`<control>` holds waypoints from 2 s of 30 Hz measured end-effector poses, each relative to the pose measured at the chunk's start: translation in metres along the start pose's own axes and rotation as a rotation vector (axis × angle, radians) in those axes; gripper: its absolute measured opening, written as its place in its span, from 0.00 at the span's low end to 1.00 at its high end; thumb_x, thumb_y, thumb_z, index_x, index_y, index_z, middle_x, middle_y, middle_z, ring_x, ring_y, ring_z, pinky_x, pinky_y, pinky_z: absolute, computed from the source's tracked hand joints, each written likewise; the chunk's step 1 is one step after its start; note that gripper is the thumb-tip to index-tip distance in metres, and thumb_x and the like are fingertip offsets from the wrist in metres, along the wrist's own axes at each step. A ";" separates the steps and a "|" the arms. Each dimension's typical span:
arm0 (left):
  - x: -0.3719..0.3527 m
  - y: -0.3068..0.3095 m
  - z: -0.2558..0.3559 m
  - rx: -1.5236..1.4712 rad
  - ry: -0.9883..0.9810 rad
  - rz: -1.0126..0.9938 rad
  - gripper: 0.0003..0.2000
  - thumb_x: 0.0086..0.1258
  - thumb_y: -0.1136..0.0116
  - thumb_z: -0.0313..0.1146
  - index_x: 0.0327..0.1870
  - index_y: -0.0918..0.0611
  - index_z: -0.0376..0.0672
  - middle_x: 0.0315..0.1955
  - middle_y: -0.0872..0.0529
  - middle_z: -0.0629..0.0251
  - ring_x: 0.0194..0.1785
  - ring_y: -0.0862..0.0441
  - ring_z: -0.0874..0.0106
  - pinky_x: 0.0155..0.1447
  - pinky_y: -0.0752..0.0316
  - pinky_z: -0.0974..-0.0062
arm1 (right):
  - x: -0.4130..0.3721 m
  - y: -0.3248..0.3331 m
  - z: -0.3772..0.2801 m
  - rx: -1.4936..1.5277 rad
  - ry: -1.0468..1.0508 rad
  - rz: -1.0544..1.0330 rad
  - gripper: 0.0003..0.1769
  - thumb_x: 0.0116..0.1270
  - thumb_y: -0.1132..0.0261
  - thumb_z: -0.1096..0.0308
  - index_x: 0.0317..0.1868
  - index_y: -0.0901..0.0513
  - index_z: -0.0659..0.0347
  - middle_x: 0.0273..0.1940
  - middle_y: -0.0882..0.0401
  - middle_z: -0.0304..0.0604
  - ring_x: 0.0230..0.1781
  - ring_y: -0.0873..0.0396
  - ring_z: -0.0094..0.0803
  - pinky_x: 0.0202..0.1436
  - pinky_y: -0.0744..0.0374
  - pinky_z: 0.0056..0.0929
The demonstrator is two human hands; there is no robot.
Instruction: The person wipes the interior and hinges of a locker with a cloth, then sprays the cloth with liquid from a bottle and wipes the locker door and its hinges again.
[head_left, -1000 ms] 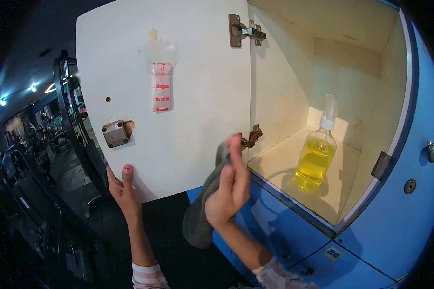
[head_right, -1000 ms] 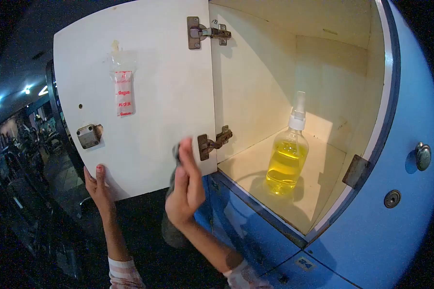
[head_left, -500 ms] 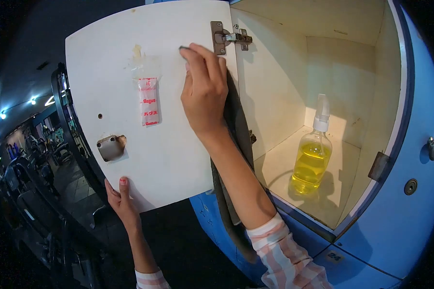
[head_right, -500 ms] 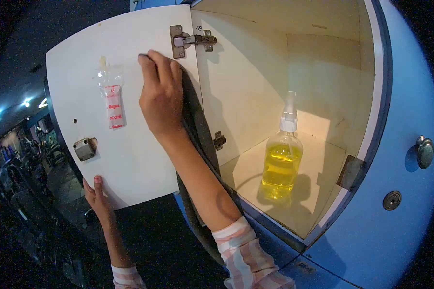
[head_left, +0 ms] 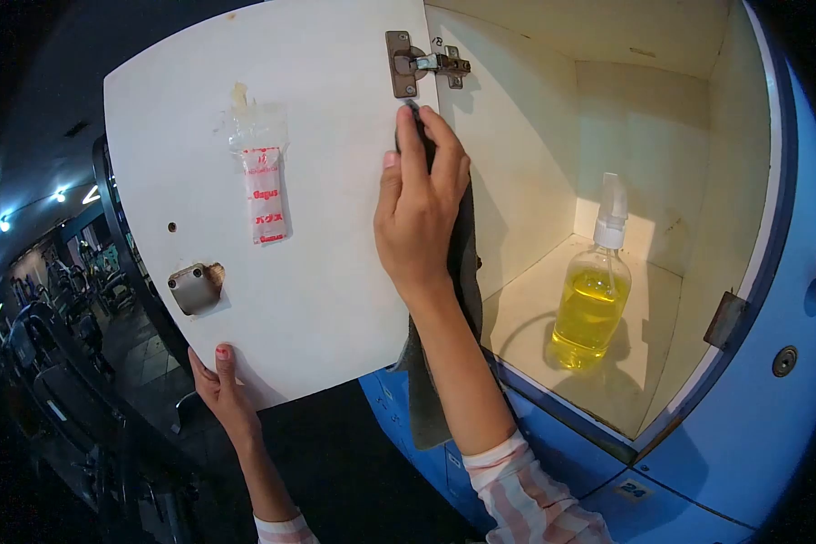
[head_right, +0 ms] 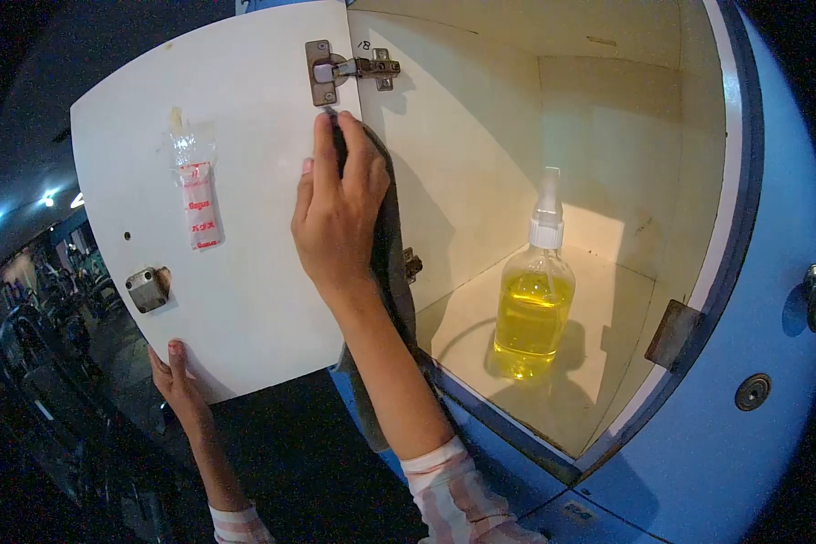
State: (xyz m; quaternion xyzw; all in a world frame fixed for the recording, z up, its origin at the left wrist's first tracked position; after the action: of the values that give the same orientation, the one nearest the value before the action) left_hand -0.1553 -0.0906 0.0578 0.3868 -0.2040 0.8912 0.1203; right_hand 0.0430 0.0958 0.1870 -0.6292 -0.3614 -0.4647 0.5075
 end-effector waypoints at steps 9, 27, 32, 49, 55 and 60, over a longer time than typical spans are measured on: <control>0.000 -0.001 0.000 -0.047 -0.002 -0.026 0.22 0.65 0.48 0.42 0.51 0.33 0.33 0.41 0.24 0.60 0.44 0.29 0.75 0.52 0.38 0.78 | 0.019 0.004 0.022 0.111 -0.103 0.111 0.21 0.53 0.48 0.84 0.50 0.28 0.67 0.48 0.33 0.44 0.46 0.34 0.43 0.52 0.36 0.39; -0.003 -0.001 -0.001 -0.044 0.019 -0.017 0.23 0.64 0.47 0.42 0.52 0.32 0.32 0.39 0.23 0.61 0.42 0.28 0.76 0.50 0.37 0.79 | 0.020 0.009 0.024 -0.013 -0.133 0.156 0.24 0.53 0.48 0.87 0.50 0.23 0.60 0.46 0.29 0.40 0.45 0.31 0.37 0.50 0.30 0.29; -0.002 0.000 0.000 -0.044 0.031 0.000 0.22 0.64 0.47 0.42 0.51 0.32 0.33 0.38 0.23 0.62 0.41 0.28 0.77 0.49 0.36 0.80 | 0.007 0.010 0.021 -0.022 -0.163 0.115 0.24 0.53 0.47 0.87 0.51 0.25 0.60 0.47 0.30 0.41 0.46 0.32 0.37 0.51 0.31 0.29; -0.004 -0.001 -0.001 -0.046 0.026 0.024 0.23 0.64 0.47 0.43 0.52 0.32 0.32 0.39 0.23 0.61 0.42 0.29 0.76 0.50 0.37 0.79 | -0.036 0.011 -0.015 0.053 -0.097 -0.002 0.21 0.58 0.51 0.84 0.54 0.28 0.66 0.54 0.31 0.49 0.58 0.35 0.45 0.61 0.38 0.37; -0.001 -0.001 0.000 -0.010 0.025 0.030 0.23 0.65 0.48 0.43 0.52 0.32 0.33 0.39 0.23 0.62 0.42 0.29 0.76 0.50 0.38 0.80 | -0.064 0.005 -0.041 0.149 -0.105 -0.126 0.20 0.59 0.51 0.82 0.54 0.29 0.71 0.55 0.32 0.53 0.58 0.36 0.47 0.61 0.38 0.38; 0.002 -0.001 -0.004 0.033 0.045 0.008 0.22 0.65 0.48 0.42 0.51 0.32 0.33 0.39 0.23 0.63 0.42 0.29 0.77 0.51 0.38 0.79 | -0.096 0.000 -0.064 0.209 -0.092 -0.240 0.19 0.59 0.50 0.82 0.52 0.28 0.72 0.56 0.32 0.53 0.58 0.36 0.46 0.61 0.36 0.37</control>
State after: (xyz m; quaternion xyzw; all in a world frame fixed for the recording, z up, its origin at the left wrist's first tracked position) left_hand -0.1588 -0.0884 0.0574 0.3676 -0.1882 0.9035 0.1148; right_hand -0.0004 0.0353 0.0991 -0.5460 -0.5033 -0.4524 0.4939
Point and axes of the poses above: each hand's wrist, its own x-axis towards the middle knuckle, its own y-axis out of the back of the hand, z = x × y, the point moved 8 cm from there along x, towards the middle knuckle
